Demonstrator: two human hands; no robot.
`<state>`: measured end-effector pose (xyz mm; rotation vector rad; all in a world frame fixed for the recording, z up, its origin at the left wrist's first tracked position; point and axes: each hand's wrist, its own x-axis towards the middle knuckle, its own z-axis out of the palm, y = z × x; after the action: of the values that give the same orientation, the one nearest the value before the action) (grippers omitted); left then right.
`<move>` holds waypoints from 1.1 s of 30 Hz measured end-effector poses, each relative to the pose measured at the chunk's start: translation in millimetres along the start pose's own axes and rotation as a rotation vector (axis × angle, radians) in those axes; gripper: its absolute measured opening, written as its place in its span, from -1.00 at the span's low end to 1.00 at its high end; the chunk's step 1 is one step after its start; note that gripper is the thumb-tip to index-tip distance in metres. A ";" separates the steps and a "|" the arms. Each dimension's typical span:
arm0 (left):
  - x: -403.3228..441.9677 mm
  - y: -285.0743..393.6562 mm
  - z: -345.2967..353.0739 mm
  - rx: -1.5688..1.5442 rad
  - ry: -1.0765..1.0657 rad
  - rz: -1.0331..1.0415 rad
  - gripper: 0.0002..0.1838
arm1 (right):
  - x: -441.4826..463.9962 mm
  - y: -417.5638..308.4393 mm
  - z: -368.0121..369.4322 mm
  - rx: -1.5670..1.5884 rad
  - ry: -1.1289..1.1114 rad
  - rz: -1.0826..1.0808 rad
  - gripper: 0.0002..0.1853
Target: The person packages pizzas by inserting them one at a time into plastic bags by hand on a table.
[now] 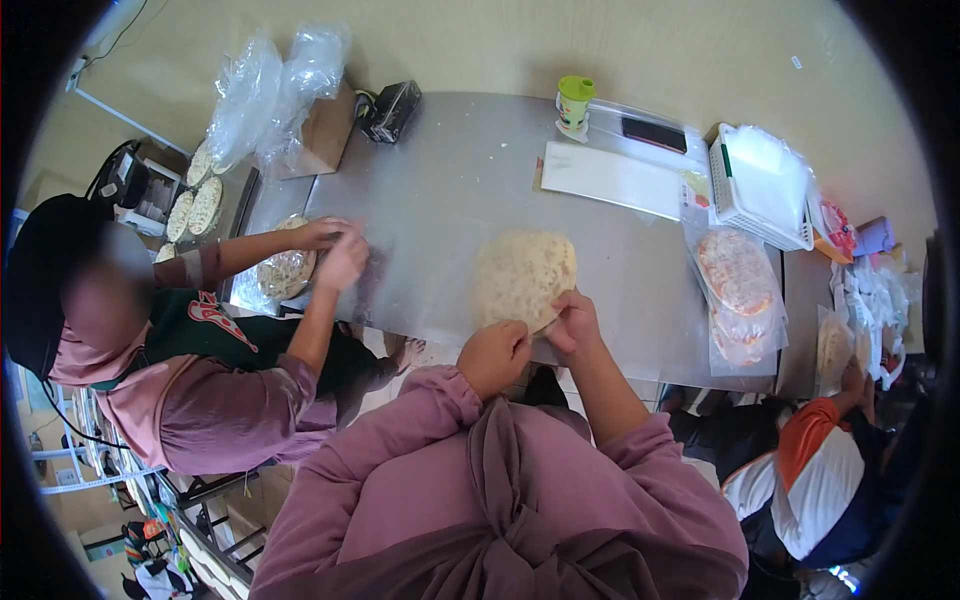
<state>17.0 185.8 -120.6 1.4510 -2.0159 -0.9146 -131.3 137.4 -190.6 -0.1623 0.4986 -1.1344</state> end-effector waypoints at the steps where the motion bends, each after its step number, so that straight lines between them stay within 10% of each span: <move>1: -4.1 -3.5 -2.6 -0.016 -0.034 0.019 -0.86 | -2.8 -5.3 -2.2 -0.038 -0.017 0.022 -0.42; 17: -14.5 -1.7 22.1 0.183 -0.330 0.243 -0.90 | 11.4 36.6 4.0 0.078 0.109 0.483 -0.49; 29: -1.3 17.7 38.7 0.107 -0.405 0.265 -0.87 | -58.2 -64.9 -45.2 0.418 -0.010 -0.246 -0.46; 33: 6.7 21.7 42.0 0.083 -0.467 0.223 -0.86 | -74.1 -83.3 -79.4 0.275 0.382 -0.243 -0.48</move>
<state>-28.7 193.8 -131.7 1.0905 -2.5168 -1.1620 -260.8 178.4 -207.4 0.2447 0.6658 -1.4691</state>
